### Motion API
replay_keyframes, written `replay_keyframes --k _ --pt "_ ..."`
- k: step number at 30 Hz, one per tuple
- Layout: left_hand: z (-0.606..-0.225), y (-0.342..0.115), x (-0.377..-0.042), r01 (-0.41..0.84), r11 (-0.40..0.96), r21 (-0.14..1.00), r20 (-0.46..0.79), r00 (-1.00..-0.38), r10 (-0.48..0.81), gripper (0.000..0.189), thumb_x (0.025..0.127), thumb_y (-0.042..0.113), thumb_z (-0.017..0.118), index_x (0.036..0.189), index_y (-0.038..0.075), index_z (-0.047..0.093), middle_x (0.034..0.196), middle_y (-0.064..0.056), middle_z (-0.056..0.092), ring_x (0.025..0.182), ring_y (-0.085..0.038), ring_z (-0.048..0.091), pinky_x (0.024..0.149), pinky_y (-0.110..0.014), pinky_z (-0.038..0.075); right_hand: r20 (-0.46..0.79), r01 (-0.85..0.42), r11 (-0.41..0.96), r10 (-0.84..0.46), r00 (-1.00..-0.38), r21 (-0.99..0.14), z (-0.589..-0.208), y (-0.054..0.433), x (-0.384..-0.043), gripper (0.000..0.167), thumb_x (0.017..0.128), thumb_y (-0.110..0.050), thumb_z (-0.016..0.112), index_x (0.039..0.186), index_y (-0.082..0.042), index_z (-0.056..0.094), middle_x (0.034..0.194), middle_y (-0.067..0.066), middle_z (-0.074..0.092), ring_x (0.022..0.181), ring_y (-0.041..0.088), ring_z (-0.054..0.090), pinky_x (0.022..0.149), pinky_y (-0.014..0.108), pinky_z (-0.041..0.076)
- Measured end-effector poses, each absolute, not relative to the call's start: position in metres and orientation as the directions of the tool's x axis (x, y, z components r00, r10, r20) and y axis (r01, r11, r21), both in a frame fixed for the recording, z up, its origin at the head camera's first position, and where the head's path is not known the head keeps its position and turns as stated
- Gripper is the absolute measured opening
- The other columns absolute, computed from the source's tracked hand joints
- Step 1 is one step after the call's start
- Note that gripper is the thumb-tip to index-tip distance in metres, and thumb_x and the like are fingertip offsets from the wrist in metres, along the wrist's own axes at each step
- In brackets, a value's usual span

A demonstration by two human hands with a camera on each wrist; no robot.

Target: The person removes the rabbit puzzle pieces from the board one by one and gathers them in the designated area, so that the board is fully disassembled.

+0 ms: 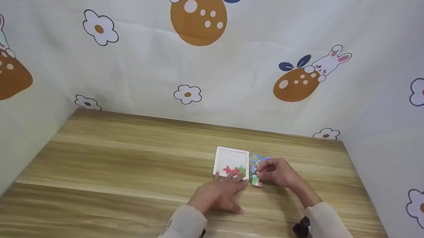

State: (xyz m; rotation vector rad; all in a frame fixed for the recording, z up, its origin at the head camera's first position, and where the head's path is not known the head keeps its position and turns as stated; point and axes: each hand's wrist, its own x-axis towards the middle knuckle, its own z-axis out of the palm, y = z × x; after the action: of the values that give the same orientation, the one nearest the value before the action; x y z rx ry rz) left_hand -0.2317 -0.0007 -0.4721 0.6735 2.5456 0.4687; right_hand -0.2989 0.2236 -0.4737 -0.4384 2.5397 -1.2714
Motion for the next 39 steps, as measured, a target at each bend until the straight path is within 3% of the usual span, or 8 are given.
replay_keyframes --k 6,12,18,28,35,39 --pt "-0.472 -0.001 -0.232 0.38 0.824 0.421 -0.342 -0.775 0.532 0.091 0.086 0.049 0.074 0.16 0.025 0.027 0.17 0.002 0.015 0.159 -0.018 0.004 0.127 -0.058 0.003 -0.077 -0.174 0.647 -0.341 -0.937 -0.742 -0.477 0.224 -0.295 0.01 0.086 -0.001 0.075 0.093 0.003 0.072 0.09 0.011 0.073 0.078 0.009 0.059 0.071 0.019 0.049" --pt "-0.475 0.0 -0.233 0.392 0.826 0.405 -0.342 -0.773 0.535 0.091 0.086 0.049 0.074 0.16 0.024 0.026 0.17 0.004 0.014 0.159 -0.019 0.004 0.127 -0.059 0.005 -0.048 -0.233 0.665 -0.375 -0.926 -0.71 -0.481 0.225 -0.288 0.016 0.081 0.0 0.079 0.094 0.002 0.071 0.095 0.014 0.074 0.086 0.017 0.068 0.074 0.021 0.055" --pt "-0.475 0.0 -0.232 0.381 0.823 0.421 -0.343 -0.773 0.533 0.091 0.087 0.048 0.074 0.16 0.024 0.026 0.17 0.004 0.014 0.159 -0.019 0.002 0.127 -0.058 0.003 0.007 -0.301 0.675 -0.401 -0.916 -0.674 -0.486 0.224 -0.283 0.02 0.077 -0.001 0.083 0.093 0.002 0.072 0.094 0.014 0.071 0.085 0.021 0.066 0.072 0.02 0.051" --pt "-0.476 0.001 -0.233 0.403 0.825 0.397 -0.323 -0.78 0.536 0.091 0.086 0.05 0.073 0.16 0.024 0.027 0.17 0.004 0.015 0.159 -0.019 0.004 0.126 -0.059 0.005 -0.022 -0.224 0.703 -0.323 -0.946 -0.675 -0.484 0.216 -0.283 0.016 0.08 -0.001 0.08 0.093 -0.002 0.072 0.091 0.009 0.07 0.082 0.014 0.061 0.071 0.023 0.049" --pt "-0.476 0.0 -0.231 0.425 0.82 0.385 -0.3 -0.782 0.546 0.091 0.086 0.049 0.074 0.159 0.021 0.028 0.17 0.001 0.018 0.159 -0.021 0.006 0.125 -0.061 0.008 -0.083 -0.142 0.648 -0.303 -0.949 -0.749 -0.473 0.204 -0.286 0.016 0.087 -0.007 0.076 0.099 0.002 0.069 0.092 0.012 0.07 0.073 0.016 0.069 0.066 0.03 0.061" --pt "-0.476 0.0 -0.231 0.427 0.822 0.378 -0.306 -0.78 0.546 0.089 0.087 0.05 0.073 0.159 0.022 0.029 0.17 0.001 0.018 0.159 -0.021 0.007 0.125 -0.062 0.009 -0.069 -0.159 0.673 -0.298 -0.952 -0.722 -0.468 0.196 -0.29 0.014 0.09 -0.009 0.073 0.101 -0.001 0.071 0.093 0.011 0.069 0.077 0.016 0.067 0.071 0.033 0.06"
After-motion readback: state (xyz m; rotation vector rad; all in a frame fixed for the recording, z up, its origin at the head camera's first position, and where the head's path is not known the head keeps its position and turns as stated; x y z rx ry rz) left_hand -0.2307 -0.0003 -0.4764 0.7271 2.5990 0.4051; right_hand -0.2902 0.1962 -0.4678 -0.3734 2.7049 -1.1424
